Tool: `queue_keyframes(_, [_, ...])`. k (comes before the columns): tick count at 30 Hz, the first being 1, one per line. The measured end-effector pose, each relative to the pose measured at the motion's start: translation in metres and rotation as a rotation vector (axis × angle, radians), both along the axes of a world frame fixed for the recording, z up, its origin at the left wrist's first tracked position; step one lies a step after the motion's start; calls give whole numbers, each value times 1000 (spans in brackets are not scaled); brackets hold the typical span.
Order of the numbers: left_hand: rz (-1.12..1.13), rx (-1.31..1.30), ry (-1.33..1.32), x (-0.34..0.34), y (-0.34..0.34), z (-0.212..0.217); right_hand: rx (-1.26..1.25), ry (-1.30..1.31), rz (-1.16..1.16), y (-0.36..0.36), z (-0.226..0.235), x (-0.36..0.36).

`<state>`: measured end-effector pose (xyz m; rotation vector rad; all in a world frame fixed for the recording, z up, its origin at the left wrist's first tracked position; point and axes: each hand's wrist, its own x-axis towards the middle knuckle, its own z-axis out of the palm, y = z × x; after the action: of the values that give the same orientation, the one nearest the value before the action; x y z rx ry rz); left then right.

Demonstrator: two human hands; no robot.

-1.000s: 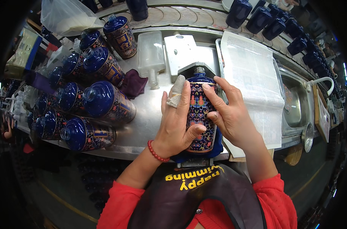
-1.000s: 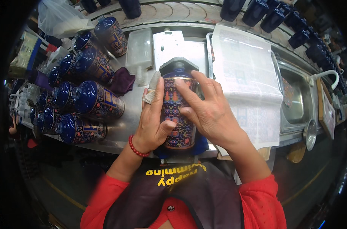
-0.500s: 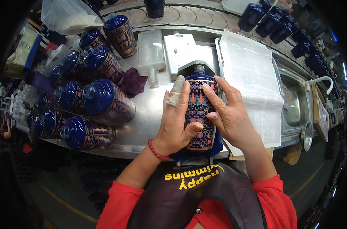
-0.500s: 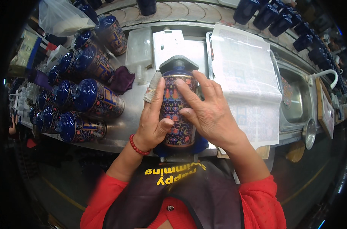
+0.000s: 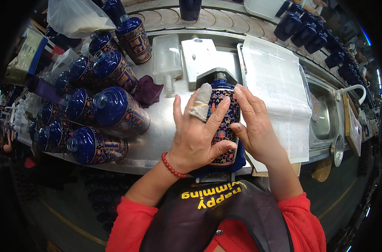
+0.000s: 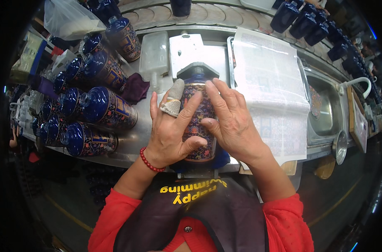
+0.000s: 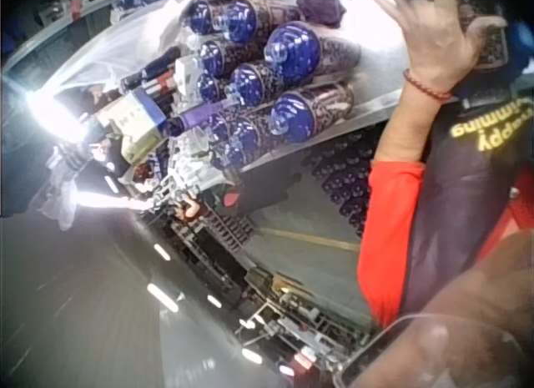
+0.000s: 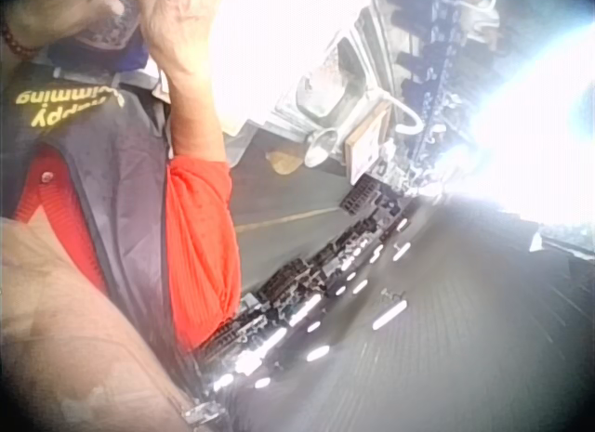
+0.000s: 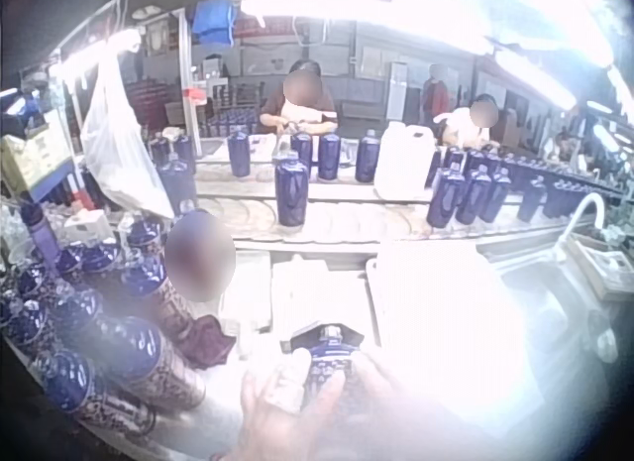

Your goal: The person cleans a blue bottle with a green sponge, then selects a decorative label from a sheet and applies it to the bottle's surface, smoothing it with fingers to adhere the label.

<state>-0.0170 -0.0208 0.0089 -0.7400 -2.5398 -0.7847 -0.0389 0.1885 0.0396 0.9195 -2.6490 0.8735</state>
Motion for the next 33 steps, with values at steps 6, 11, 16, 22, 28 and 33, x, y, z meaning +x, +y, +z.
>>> queue_keyframes(6, [-4,100,-20,1,3,1,-14,12,-3,0,-2,1])
queue_keyframes(11, [-14,158,-50,0,2,0,-3,6,-15,-2,0,2])
queue_keyframes(16, [-1,130,7,-1,2,1,-2,-3,-24,-3,1,3])
queue_keyframes(22, [-29,198,-90,-1,-2,3,-5,-66,-22,-2,1,3])
queue_keyframes(28, [8,441,-129,-6,-1,2,-3,-11,-30,-2,0,3])
queue_keyframes(33, [24,707,-298,-24,2,2,-7,-21,-34,-3,0,3])
